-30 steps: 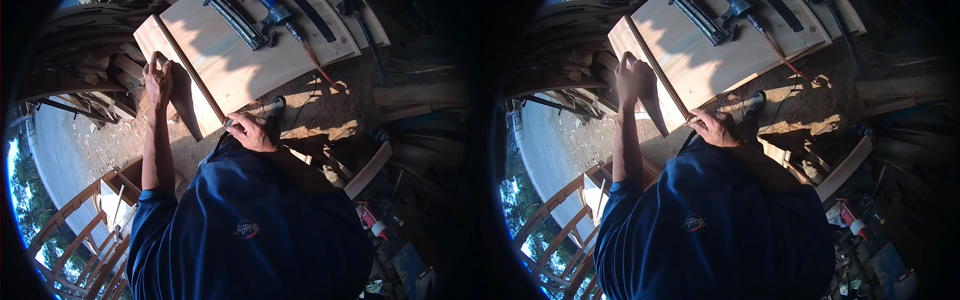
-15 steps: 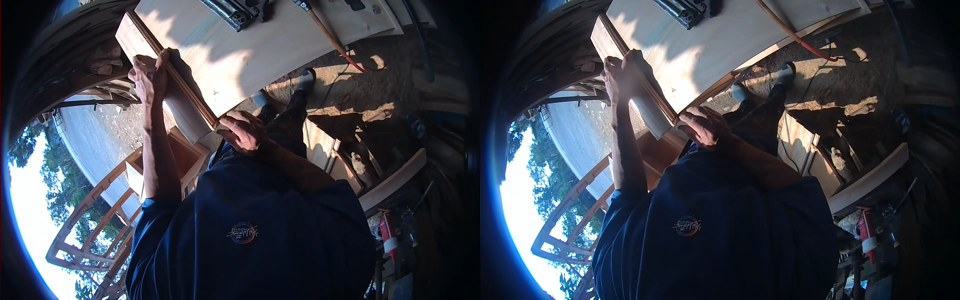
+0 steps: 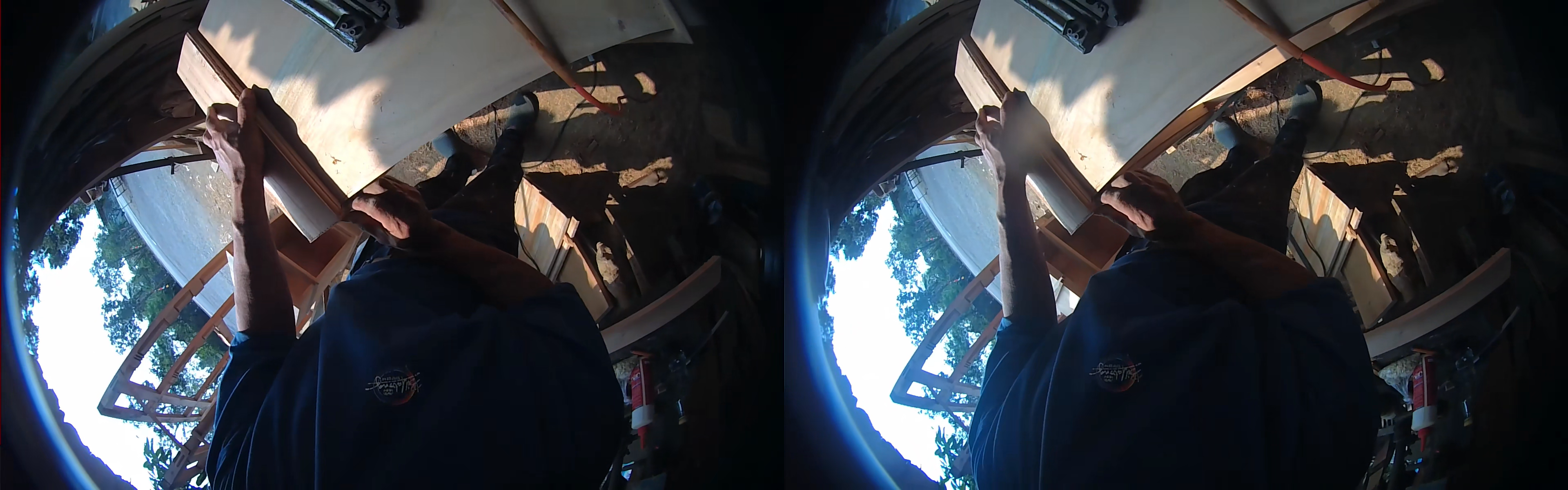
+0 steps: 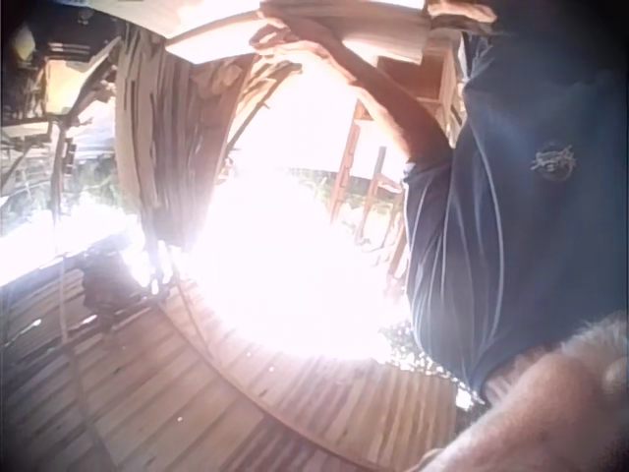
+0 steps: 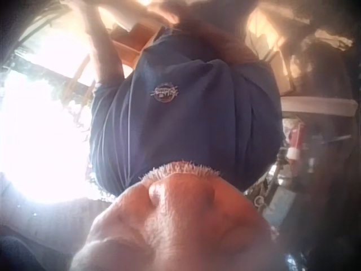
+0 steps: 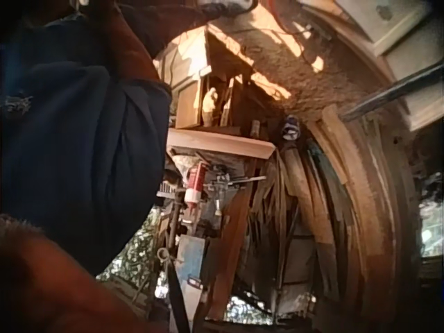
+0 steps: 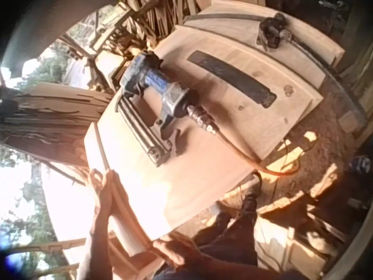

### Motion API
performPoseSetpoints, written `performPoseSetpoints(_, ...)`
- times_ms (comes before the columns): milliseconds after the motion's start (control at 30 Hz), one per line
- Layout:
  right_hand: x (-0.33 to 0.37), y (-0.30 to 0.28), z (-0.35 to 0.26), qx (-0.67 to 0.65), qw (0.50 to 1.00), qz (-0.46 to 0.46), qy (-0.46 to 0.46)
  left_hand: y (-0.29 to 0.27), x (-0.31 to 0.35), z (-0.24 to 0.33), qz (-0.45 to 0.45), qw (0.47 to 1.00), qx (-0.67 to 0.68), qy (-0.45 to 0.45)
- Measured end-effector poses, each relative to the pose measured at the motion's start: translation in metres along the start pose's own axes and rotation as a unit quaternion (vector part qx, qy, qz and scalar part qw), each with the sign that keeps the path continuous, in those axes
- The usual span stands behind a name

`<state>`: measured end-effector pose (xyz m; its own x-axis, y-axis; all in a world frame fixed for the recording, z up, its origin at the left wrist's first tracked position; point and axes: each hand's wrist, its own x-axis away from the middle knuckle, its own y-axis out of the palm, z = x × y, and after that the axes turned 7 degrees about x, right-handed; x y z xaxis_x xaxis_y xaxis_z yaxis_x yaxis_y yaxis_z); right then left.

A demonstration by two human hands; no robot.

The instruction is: The person uses a hammer and a scraper to fit wooden panels together, then marks the wood with a pencil and prepares an angle grinder.

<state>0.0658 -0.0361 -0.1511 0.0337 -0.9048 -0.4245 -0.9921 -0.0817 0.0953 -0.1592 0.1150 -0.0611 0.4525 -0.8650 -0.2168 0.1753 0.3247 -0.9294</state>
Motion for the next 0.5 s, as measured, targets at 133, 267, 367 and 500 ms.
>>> performPoseSetpoints(133,-0.003,0.002,0.003,-0.033,0.999,0.033,0.024,-0.003,-0.007,0.017,-0.079,0.995,-0.045,-0.041)
performPoseSetpoints(267,-0.007,0.000,0.001,-0.069,0.997,0.008,0.045,0.001,-0.011,-0.019,-0.079,0.994,-0.075,0.005)
performPoseSetpoints(367,0.000,-0.003,-0.005,-0.086,0.995,0.008,0.057,0.004,-0.010,-0.016,-0.089,0.993,-0.077,0.014)
performPoseSetpoints(500,-0.003,0.002,0.002,-0.094,0.994,0.018,0.048,0.010,-0.023,-0.034,-0.087,0.986,-0.120,0.078)
